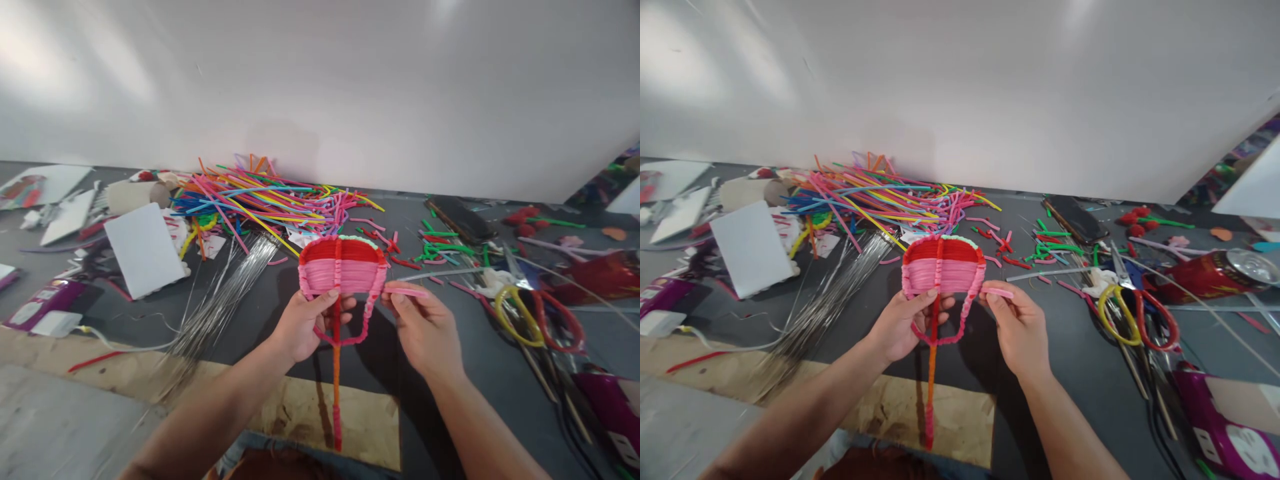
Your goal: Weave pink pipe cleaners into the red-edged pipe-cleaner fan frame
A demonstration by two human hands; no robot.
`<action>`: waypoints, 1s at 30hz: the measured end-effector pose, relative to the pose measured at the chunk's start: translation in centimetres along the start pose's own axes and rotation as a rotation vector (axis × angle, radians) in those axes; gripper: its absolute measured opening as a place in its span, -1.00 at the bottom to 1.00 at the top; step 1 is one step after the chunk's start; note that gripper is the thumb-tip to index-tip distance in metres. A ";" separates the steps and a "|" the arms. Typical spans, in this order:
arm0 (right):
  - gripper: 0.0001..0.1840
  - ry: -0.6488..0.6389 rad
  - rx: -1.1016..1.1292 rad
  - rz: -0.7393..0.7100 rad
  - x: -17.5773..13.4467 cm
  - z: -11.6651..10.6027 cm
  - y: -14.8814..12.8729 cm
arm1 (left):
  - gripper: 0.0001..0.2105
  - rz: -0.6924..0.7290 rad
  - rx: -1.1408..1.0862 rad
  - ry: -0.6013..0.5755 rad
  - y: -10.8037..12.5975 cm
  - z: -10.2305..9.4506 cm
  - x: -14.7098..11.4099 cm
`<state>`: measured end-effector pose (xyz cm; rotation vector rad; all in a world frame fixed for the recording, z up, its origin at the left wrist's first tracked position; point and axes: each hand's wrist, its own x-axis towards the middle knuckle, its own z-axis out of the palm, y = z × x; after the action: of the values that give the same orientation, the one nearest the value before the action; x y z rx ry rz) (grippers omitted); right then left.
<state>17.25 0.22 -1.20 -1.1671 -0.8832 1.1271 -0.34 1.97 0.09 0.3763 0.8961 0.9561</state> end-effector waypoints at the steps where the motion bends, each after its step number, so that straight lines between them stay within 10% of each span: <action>1: -0.89 0.000 0.136 0.077 0.2 0.0 0.3 | -0.87 -0.010 -0.009 -0.003 0.0 0.0 0.0; 11: -0.77 -0.151 0.501 0.479 0.0 0.5 0.7 | -0.92 -0.075 -0.039 -0.024 -0.1 0.3 -0.1; 30: -0.67 -0.067 0.213 0.210 0.4 0.6 0.0 | -0.79 0.109 0.098 -0.045 -0.8 0.6 -0.7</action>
<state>16.80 0.77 -1.10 -1.0676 -0.6827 1.4019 0.44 1.01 0.25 0.5328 0.8901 1.0019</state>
